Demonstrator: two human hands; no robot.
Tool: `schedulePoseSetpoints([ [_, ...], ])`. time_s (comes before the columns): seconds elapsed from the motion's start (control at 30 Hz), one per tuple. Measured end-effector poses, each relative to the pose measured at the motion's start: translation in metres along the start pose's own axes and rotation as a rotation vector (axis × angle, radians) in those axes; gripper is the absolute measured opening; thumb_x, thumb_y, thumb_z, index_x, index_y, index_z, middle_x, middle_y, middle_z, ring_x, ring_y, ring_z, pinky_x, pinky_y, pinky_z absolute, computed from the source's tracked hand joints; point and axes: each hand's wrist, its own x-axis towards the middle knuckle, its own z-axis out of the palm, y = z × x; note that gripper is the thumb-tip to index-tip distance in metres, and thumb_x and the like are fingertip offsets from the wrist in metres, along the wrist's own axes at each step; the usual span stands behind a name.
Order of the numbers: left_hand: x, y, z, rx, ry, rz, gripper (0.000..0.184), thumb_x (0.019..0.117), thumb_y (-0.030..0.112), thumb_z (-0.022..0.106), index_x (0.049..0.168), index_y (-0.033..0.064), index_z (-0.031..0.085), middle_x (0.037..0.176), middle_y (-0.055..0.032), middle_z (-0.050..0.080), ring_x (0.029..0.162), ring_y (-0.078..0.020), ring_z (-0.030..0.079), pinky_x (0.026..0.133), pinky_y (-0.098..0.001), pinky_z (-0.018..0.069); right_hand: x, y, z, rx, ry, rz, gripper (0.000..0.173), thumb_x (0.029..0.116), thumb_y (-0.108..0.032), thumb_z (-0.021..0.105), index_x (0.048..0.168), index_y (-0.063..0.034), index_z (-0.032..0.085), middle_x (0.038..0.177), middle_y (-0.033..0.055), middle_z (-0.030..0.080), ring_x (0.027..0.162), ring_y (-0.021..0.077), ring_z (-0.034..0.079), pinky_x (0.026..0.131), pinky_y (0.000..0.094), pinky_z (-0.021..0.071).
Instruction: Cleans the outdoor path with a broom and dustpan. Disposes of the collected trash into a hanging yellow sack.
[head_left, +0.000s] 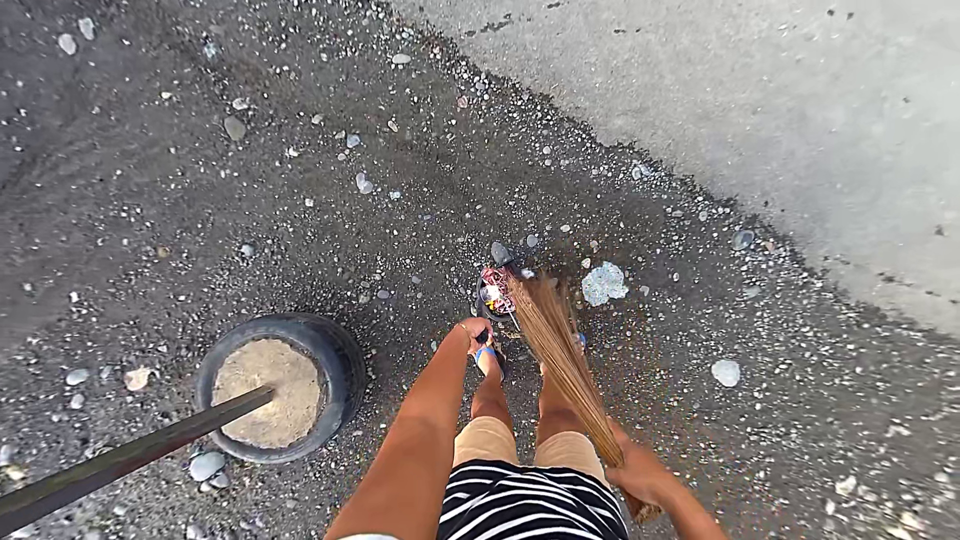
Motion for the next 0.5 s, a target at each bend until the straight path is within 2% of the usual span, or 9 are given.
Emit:
schedulePoseSetpoints([
  [0.13,-0.006,-0.007,-0.015,-0.022,-0.047,0.022,0.006,0.0977,0.002,0.049,0.096,0.0082,0.049,0.068,-0.0021,0.049,0.047,-0.0075,0.045,0.043,-0.0177,0.04,-0.026,-0.001,0.008,-0.038,-0.029,-0.03,0.112,0.0856,-0.022,0.078,0.167,-0.0248,0.001,0.137,0.0266,0.06,0.124,0.0413,0.062,0.104,0.0624,0.0474],
  [0.23,-0.015,-0.022,-0.03,-0.035,-0.067,0.034,0.008,0.0984,0.002,0.048,0.093,0.0079,0.049,0.065,-0.0017,0.05,0.046,-0.0067,0.046,0.043,-0.0173,0.0408,-0.043,-0.009,0.012,-0.075,-0.022,-0.018,0.111,0.0872,-0.022,0.077,0.167,-0.0223,-0.001,0.134,0.0272,0.062,0.121,0.0418,0.063,0.103,0.0619,0.0482],
  [0.37,-0.029,-0.041,-0.052,-0.134,-0.115,0.035,0.014,0.0993,0.002,0.047,0.088,0.009,0.049,0.063,-0.0006,0.049,0.046,-0.0061,0.047,0.044,-0.016,0.0421,-0.086,-0.032,0.01,-0.099,-0.01,0.027,0.106,0.0915,-0.021,0.074,0.166,-0.0148,-0.002,0.145,0.0299,0.053,0.132,0.0447,0.055,0.111,0.0612,0.0415],
  [0.43,-0.037,-0.049,-0.063,-0.191,-0.142,0.044,0.015,0.0991,0.002,0.047,0.086,0.0089,0.049,0.063,-0.0005,0.05,0.046,-0.006,0.047,0.044,-0.0158,0.0429,-0.094,-0.027,0.011,-0.135,0.015,0.025,0.109,0.09,-0.023,0.076,0.167,-0.0184,-0.002,0.139,0.0292,0.058,0.126,0.0449,0.06,0.107,0.0629,0.0447],
  [0.5,-0.045,-0.057,-0.074,-0.245,-0.171,0.056,0.015,0.099,0.001,0.046,0.087,0.0087,0.049,0.064,-0.0009,0.05,0.047,-0.0062,0.048,0.045,-0.016,0.0437,-0.115,-0.034,0.011,-0.135,0.031,0.036,0.106,0.0919,-0.021,0.073,0.166,-0.0184,-0.002,0.144,0.0277,0.055,0.13,0.0441,0.057,0.11,0.0623,0.0417],
])
